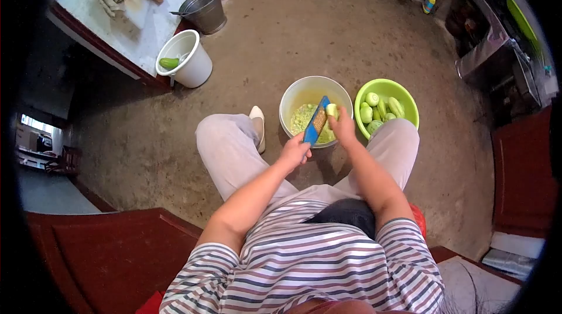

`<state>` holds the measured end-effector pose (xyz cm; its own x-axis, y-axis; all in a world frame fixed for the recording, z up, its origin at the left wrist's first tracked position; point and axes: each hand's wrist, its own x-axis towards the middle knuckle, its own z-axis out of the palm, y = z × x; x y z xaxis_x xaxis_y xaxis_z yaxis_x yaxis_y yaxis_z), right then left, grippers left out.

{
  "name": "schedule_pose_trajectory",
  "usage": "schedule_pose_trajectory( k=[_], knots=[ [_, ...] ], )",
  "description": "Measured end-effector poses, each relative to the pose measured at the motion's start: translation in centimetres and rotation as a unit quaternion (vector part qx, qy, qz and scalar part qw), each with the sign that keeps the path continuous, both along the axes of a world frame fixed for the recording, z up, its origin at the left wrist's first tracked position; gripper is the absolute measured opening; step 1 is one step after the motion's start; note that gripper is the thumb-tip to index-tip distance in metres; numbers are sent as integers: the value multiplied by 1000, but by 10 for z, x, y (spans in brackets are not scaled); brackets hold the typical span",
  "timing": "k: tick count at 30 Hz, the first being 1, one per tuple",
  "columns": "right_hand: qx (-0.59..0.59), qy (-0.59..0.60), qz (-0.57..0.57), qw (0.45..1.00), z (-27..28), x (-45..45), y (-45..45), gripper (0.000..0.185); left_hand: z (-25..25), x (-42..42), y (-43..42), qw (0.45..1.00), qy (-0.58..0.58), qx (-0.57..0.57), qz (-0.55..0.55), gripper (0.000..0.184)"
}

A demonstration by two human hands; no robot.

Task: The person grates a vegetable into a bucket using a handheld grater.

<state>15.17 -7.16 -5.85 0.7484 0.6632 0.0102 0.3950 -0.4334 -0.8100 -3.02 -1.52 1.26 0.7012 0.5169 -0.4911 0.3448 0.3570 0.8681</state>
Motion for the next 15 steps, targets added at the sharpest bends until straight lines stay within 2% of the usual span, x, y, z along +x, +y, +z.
schedule_pose_trajectory(
  k=[1,2,3,5,6,7,10,12,13,15],
  knots=[
    [-34,9,-30,999,2,9,-3,44,1,0,0,1000,-4,1,-9,24],
    [28,-45,-50,997,-29,20,-3,44,0,0,1,1000,-3,1,-10,24],
    [29,-45,-50,997,-27,19,-2,44,-3,1,5,1000,3,5,0,24],
    [62,163,-19,984,-5,13,-1,45,-3,4,10,1000,6,5,11,25],
    [98,204,1,974,38,-4,-6,46,-2,4,14,999,12,-10,30,25],
    [99,254,29,962,35,-7,-6,45,-1,3,16,998,19,-25,49,24],
    [79,253,101,959,31,-20,-6,44,-8,2,21,998,5,-26,61,24],
    [85,181,185,962,31,-27,-7,43,-9,2,21,997,-3,-26,67,23],
    [86,181,185,962,27,-30,-5,43,-8,1,20,998,-1,-24,64,23],
    [91,100,202,970,22,-34,-2,43,-3,0,18,998,1,-21,62,22]
  ],
)
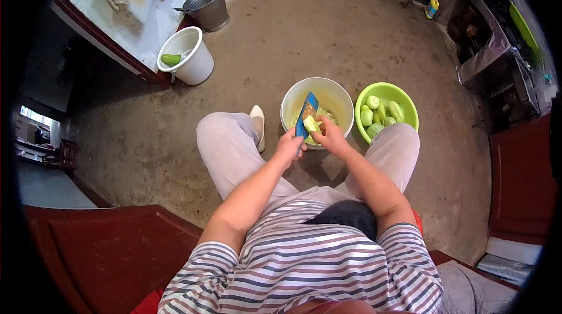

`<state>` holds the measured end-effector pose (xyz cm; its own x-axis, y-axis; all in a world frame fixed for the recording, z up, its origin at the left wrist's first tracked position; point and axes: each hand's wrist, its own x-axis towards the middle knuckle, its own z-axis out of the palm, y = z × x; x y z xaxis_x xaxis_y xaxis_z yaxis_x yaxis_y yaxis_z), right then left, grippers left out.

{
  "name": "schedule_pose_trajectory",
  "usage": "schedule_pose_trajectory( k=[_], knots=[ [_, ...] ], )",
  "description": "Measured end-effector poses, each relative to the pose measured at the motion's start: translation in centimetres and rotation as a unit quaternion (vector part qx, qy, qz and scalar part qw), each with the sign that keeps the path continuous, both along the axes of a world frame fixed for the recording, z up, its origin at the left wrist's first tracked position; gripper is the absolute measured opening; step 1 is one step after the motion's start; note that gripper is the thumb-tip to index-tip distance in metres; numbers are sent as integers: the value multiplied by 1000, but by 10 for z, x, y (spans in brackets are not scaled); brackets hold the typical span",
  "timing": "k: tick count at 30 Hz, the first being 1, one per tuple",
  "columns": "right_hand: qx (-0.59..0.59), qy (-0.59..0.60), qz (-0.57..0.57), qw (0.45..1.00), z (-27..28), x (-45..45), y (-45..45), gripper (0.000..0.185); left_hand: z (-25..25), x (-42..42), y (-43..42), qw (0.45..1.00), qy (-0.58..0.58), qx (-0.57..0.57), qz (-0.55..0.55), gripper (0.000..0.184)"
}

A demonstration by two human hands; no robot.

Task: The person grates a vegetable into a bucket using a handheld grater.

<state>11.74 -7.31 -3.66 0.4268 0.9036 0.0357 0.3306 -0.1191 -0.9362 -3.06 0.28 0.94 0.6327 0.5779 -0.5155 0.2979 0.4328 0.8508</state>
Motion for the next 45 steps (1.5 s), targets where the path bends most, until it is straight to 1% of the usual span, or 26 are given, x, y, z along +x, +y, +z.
schedule_pose_trajectory(
  k=[2,4,5,6,8,9,10,12,14,16,18,20,22,24,26,28,30,31,32,33,34,36,37,40,42,45],
  knots=[
    [-34,-9,-9,999,5,3,-1,42,5,0,-4,1000,12,18,-12,21],
    [-66,-35,-109,991,-3,11,2,42,7,1,-9,999,12,21,-24,21],
    [-41,-113,-151,981,-13,15,4,37,4,1,-10,999,10,19,-47,22],
    [-40,-112,-153,981,-19,21,5,37,4,1,-10,997,8,17,-70,23],
    [-85,-219,-242,941,-30,35,3,37,5,1,-14,997,4,2,-73,27],
    [-137,-97,-219,961,-23,43,0,39,6,1,-16,997,0,-14,-74,31],
    [-137,-95,-220,961,-27,46,0,39,5,1,-14,997,1,-13,-75,31],
    [-43,95,-197,975,-34,48,0,38,1,1,-7,998,-1,14,-55,22],
    [-66,138,-183,971,-9,38,-1,39,-1,1,0,999,3,4,-40,22],
    [-65,231,-95,966,10,27,-5,38,0,0,2,1000,9,-4,-21,22],
    [-70,205,-55,975,6,18,-4,40,1,0,3,1000,0,-28,1,21],
    [7,121,9,993,-17,11,2,38,3,0,3,1000,1,-21,-1,21],
    [-10,130,15,991,3,2,-2,38,4,-1,2,1000,3,-13,-3,20],
    [5,-80,-53,995,3,-1,0,38,5,-2,-2,1000,2,-3,-27,20],
    [-40,-89,-79,992,10,5,1,39,6,-3,-7,999,5,9,-42,21],
    [-104,-135,-159,973,-1,20,3,39,5,-2,-10,997,11,1,-71,26],
    [-108,-140,-177,968,-17,39,2,35,5,-1,-12,997,13,-6,-72,26],
    [-130,21,-183,974,-12,45,0,35,5,-1,-12,998,7,0,-67,26],
    [-149,182,-183,955,-9,50,-1,34,5,-1,-11,998,-1,4,-61,26],
    [-107,265,-181,941,-6,49,-1,34,5,-1,-9,998,-1,4,-61,26],
    [-108,263,-181,941,-4,49,-2,34,5,-1,-5,999,6,1,-48,24],
    [-87,459,-148,872,6,46,-3,28,7,0,0,1000,19,-4,-19,20],
    [-74,497,-107,858,1,47,-3,27,6,-1,1,1000,12,-7,-16,20],
    [-70,513,-15,855,7,37,-4,27,3,-1,0,1000,0,-9,-8,21],
    [-65,508,2,859,11,29,-4,29,2,-2,0,1000,0,-4,-3,21],
    [-82,378,-14,922,26,11,-3,28,1,-1,0,1000,2,4,4,20]
  ],
)
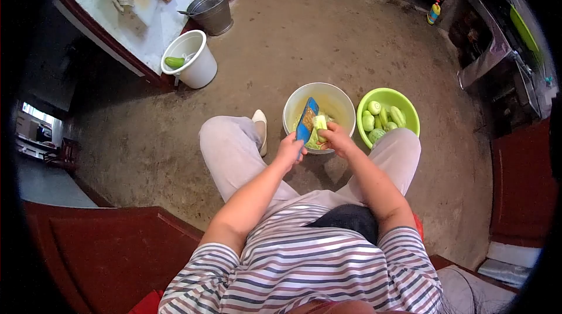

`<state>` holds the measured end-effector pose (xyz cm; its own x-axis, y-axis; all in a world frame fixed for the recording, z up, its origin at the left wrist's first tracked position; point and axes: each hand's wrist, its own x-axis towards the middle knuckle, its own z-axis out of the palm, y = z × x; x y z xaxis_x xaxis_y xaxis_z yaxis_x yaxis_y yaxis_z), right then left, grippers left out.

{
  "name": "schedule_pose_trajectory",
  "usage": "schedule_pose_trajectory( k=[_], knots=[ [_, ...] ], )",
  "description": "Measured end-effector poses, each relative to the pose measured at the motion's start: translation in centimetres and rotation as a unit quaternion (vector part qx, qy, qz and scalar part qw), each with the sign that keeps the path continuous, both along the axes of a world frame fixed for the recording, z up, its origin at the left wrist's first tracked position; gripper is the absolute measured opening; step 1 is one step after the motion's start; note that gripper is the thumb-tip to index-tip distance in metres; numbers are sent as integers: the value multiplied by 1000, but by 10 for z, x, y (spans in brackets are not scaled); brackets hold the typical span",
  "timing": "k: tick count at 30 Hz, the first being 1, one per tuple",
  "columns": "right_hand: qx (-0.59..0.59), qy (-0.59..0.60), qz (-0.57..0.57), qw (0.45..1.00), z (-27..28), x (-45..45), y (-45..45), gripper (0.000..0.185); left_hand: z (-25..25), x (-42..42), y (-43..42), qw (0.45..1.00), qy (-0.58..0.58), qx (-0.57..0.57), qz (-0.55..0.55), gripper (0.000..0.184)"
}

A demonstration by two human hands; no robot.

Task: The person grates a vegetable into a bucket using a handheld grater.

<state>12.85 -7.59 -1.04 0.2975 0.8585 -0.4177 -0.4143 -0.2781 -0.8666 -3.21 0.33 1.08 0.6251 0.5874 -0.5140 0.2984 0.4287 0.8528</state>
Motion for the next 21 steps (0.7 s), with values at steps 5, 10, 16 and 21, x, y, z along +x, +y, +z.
schedule_pose_trajectory(
  k=[5,10,16,21],
  knots=[
    [-21,-143,27,989,3,-19,2,32,0,1,-1,1000,-1,8,10,18],
    [-2,-451,-102,886,-46,-8,12,36,4,2,-16,998,10,35,-52,23],
    [-95,-258,-158,948,-32,31,5,34,1,3,-17,995,0,51,-81,26],
    [5,-213,-110,971,-22,0,1,45,-7,3,-4,999,1,37,-29,27]
  ],
)
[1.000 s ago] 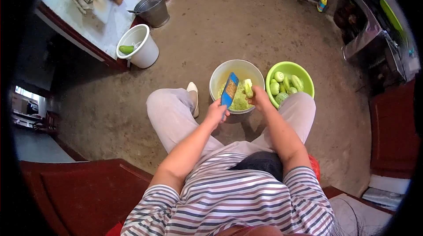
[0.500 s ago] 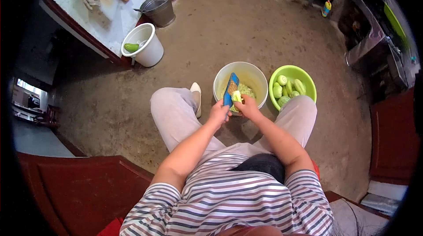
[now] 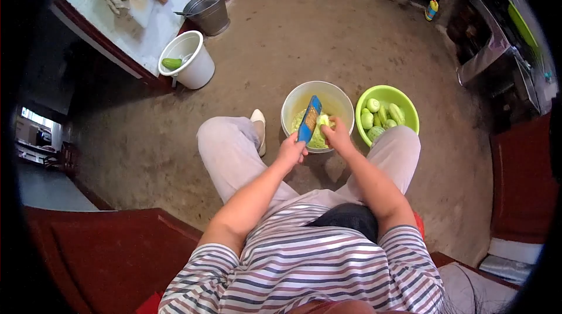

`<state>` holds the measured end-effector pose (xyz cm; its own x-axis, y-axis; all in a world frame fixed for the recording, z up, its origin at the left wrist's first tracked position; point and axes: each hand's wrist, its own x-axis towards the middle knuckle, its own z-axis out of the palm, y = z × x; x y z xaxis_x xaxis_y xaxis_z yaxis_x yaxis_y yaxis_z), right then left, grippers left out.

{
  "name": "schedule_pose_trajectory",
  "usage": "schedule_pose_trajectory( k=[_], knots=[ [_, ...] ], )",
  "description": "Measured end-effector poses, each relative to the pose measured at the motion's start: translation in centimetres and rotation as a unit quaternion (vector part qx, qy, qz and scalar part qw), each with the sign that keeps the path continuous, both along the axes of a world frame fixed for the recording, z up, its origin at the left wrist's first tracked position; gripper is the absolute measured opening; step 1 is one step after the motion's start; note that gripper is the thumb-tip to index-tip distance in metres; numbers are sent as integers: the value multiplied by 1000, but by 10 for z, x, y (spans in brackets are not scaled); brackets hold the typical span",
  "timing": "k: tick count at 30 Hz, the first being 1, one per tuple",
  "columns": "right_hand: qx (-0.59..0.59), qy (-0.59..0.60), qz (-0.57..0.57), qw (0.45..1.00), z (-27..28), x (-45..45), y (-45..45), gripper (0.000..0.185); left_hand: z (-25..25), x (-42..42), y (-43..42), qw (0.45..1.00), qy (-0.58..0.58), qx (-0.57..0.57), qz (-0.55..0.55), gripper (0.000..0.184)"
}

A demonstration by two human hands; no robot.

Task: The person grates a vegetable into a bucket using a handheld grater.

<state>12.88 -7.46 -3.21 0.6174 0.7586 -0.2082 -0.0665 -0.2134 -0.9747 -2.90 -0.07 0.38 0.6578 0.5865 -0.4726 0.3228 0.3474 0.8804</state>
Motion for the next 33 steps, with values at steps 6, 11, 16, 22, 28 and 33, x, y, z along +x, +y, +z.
schedule_pose_trajectory(
  k=[6,11,16,22,28,33],
  knots=[
    [5,-215,62,975,6,-24,1,46,7,0,0,1000,11,3,15,27],
    [-65,-230,-5,971,4,-5,3,49,9,-1,-10,999,-8,0,-32,26],
    [-95,-179,-83,976,-14,25,1,46,9,1,-10,997,23,21,-66,25],
    [-47,-111,42,992,15,-10,-2,46,6,3,0,999,32,10,-6,23],
    [-37,-178,87,980,19,-29,0,53,4,2,-1,999,27,34,12,25],
    [-36,-179,4,983,-7,-9,9,49,0,1,-9,998,31,48,-28,27]
  ],
)
